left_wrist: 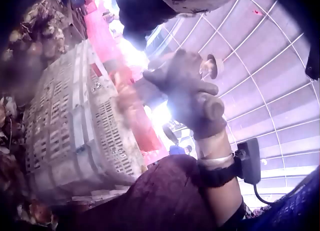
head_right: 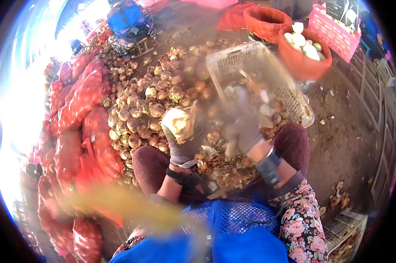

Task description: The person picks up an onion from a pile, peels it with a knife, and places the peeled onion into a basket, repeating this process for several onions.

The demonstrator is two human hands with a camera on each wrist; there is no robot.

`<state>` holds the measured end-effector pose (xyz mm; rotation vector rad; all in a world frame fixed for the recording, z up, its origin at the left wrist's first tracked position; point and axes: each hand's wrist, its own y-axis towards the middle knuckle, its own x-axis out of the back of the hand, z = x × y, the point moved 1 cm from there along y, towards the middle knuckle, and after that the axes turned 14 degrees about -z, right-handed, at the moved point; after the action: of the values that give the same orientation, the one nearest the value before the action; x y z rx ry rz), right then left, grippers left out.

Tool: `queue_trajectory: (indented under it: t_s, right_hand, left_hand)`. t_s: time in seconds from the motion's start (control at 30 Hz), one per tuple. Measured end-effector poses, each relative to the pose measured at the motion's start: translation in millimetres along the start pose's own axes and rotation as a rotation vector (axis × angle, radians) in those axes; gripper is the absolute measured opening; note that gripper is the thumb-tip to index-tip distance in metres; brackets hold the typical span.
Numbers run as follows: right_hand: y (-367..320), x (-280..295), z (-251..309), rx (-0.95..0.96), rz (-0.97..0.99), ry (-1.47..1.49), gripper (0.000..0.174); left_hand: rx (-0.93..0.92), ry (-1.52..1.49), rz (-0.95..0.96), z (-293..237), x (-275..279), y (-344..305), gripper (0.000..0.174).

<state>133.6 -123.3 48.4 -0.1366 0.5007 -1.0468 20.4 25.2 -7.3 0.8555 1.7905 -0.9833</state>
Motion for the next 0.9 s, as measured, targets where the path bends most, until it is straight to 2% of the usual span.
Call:
queue_trajectory:
  t_s: [0.07, 0.1, 0.13, 0.17, 0.2, 0.23, 0.3, 0.37, 0.47, 0.57, 0.67, 0.77, 0.87, 0.9]
  right_hand:
    - [-20, -19, -8, -0.094, 0.132, -0.059, 0.034]
    - [-28, -27, -8, -0.104, 0.205, -0.112, 0.034]
    - [-35, -32, -7, -0.108, 0.274, -0.182, 0.035]
    - [-34, -30, -7, -0.011, 0.222, -0.198, 0.035]
    - [-31, -28, -9, 0.085, 0.171, -0.215, 0.035]
    - [-26, -25, -12, 0.140, 0.144, -0.228, 0.035]
    - [-17, -20, -18, 0.249, 0.085, -0.258, 0.036]
    - [-13, -17, -21, 0.424, 0.102, -0.378, 0.037]
    - [-2, -8, -41, 0.713, 0.095, -0.515, 0.040]
    - [-4, -8, -36, 0.764, 0.101, -0.661, 0.044]
    - [-13, -12, -28, 0.906, 0.107, -0.855, 0.053]
    - [-11, -13, -37, 0.711, 0.072, -0.912, 0.062]
    - [-4, -11, -52, 0.877, 0.060, -0.842, 0.068]
    - [-1, -10, -56, 0.874, 0.051, -0.871, 0.069]
  left_hand:
    - [0.030, 0.112, 0.160, -3, 28, 12, 0.081]
    - [0.047, 0.166, 0.244, -3, 23, 11, 0.080]
    - [0.026, 0.182, 0.066, 2, 21, 5, 0.077]
    - [-0.284, 0.649, 0.099, 1, 14, 7, 0.074]
    - [-0.609, 1.113, 0.033, -1, 7, 8, 0.071]
    - [-0.693, 1.287, 0.082, -7, -14, -4, 0.070]
    - [-0.397, 0.763, 0.009, -12, -15, -3, 0.079]
    - [-0.486, 0.937, -0.011, -10, -20, -7, 0.083]
    - [-0.490, 0.956, 0.015, -10, -21, -14, 0.085]
    - [-0.505, 0.946, -0.022, -14, -12, -11, 0.086]
    - [-0.477, 0.819, -0.053, -12, -31, -20, 0.083]
    - [-0.750, 0.976, -0.083, -9, -2, -6, 0.078]
    - [-0.787, 1.022, -0.131, -4, -16, -17, 0.065]
    - [-0.816, 1.015, -0.130, -2, -16, -18, 0.065]
